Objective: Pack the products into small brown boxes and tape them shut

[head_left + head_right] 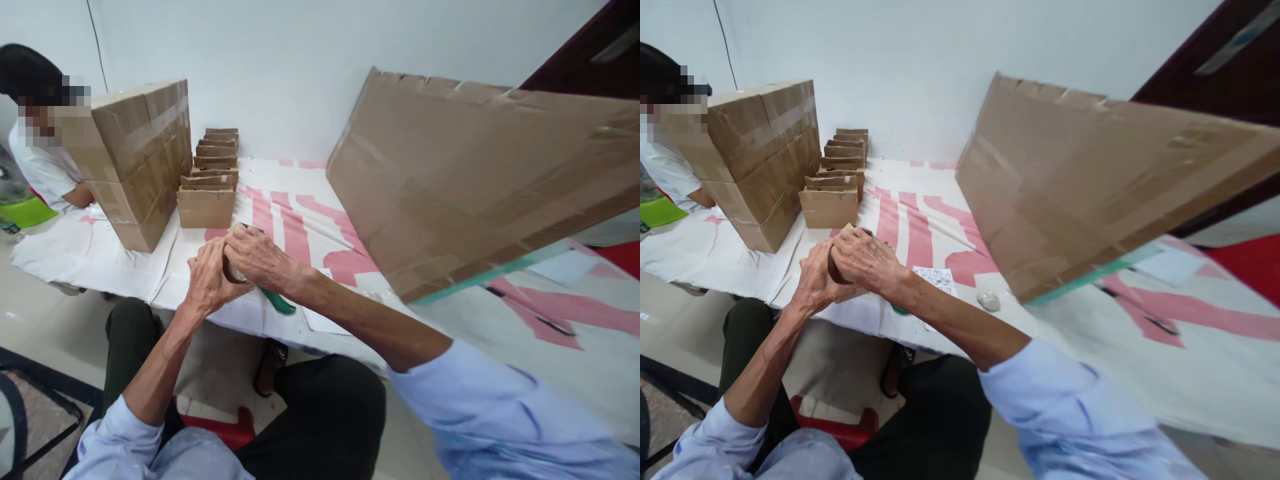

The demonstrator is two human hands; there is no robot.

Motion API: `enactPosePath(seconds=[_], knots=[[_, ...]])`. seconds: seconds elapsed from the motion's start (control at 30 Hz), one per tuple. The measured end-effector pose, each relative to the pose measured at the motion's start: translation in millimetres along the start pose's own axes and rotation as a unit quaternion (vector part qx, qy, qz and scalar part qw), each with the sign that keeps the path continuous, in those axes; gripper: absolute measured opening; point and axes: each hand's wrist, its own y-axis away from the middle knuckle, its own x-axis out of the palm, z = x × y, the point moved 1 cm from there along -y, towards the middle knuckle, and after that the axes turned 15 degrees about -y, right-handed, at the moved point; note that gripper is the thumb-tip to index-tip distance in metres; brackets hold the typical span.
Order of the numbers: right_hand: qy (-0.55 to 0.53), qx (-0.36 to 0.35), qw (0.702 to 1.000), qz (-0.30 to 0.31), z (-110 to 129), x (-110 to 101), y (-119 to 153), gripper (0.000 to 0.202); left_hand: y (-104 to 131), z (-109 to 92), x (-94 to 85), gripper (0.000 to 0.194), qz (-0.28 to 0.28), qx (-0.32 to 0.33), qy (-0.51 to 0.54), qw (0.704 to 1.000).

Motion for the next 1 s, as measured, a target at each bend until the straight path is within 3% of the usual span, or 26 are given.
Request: enactPosePath(seconds=[0.2,0.73,1.0], knots=[[-0.009,-0.008,1.000,-0.011,-3.6,1.3,3.3,0.028,-0.6,0.7,2.8,0.093,-0.001,0.002,-0.014,1.000],[-0.085,-0.047,0.995,0.015,-10.7,-10.7,4.0,0.021,-2.2,3.9,6.1,0.087,0.001,0.011,-0.010,1.000],[-0.114,-0.055,0.992,-0.002,-13.4,-2.4,2.8,0.018,-1.0,4.2,3.7,0.087,-0.003,0.010,0.003,1.000]])
